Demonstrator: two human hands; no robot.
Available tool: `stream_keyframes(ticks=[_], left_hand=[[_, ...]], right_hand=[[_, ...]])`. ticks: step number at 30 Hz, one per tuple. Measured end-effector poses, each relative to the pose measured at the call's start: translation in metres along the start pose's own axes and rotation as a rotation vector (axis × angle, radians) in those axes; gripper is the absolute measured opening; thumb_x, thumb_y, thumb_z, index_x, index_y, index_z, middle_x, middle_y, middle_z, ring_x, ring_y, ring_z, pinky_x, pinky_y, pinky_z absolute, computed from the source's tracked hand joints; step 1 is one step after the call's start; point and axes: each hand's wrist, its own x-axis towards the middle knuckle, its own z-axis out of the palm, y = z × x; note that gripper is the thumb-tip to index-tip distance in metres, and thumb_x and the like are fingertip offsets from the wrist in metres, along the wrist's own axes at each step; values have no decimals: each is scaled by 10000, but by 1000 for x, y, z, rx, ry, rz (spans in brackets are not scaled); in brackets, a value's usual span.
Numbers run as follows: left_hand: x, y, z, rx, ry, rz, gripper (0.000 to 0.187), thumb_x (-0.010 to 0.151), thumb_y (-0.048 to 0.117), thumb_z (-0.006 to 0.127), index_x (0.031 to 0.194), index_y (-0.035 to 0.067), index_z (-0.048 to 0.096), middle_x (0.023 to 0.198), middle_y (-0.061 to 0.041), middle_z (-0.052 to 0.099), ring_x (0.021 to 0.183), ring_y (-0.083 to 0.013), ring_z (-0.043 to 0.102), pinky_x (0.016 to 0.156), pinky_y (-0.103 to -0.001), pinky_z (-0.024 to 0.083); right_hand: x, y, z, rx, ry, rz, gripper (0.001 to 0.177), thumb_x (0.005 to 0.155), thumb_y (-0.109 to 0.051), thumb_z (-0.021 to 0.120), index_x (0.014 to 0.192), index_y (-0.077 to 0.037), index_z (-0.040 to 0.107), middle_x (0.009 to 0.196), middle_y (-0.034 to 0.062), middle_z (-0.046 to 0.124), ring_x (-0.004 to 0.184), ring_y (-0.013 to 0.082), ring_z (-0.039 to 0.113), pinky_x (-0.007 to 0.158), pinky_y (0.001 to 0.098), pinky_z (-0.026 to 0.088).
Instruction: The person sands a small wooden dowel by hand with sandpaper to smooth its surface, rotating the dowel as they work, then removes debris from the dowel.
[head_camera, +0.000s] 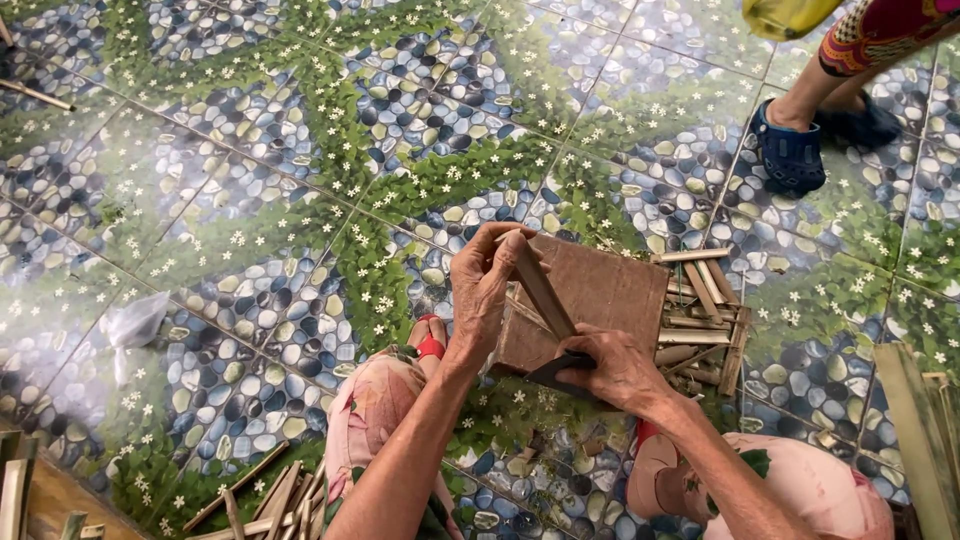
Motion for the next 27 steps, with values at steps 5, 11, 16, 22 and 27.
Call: stream_keyframes(ticks=[5,11,16,22,27], left_hand=[[1,1,-3,13,-15,18,199,1054,216,611,1188,85,680,893,-162,752,820,-250,780,767,-363,646],[3,-3,-12,38,24,35,187,1037,200,638,1202,118,670,944,-153,750,827,-263,784,742,-354,657],[8,-2,-17,52,71,66,181,1058,205,606,1207,113,652,969,-200,733,805,-310,768,737,-407,671],[6,-3,-20,-37,54,17,234,1045,233,623,1241,106,644,974,-177,756,880,-279,779,754,-370,660],[10,-17,-23,-49,66,-22,258,1019,246,664,1216,81,661,988,-184,766,898,-236,755,773,-368,661]], right_hand=[[1,6,-1,-38,9,14,262,788,-329,857,965,-141,814,987,152,804,1219,410,663,1005,559,531],[1,4,-3,27,18,-1,203,781,-290,862,916,-150,804,873,117,756,1011,359,745,893,481,571],[7,40,11,182,38,1,197,749,-293,904,887,-176,824,846,57,721,934,217,728,859,416,558],[7,35,-12,244,183,7,195,772,-215,906,904,-111,806,900,93,691,853,242,659,822,425,527],[3,30,-22,215,299,-2,215,807,-239,891,896,-97,756,980,72,692,887,227,671,835,419,522]])
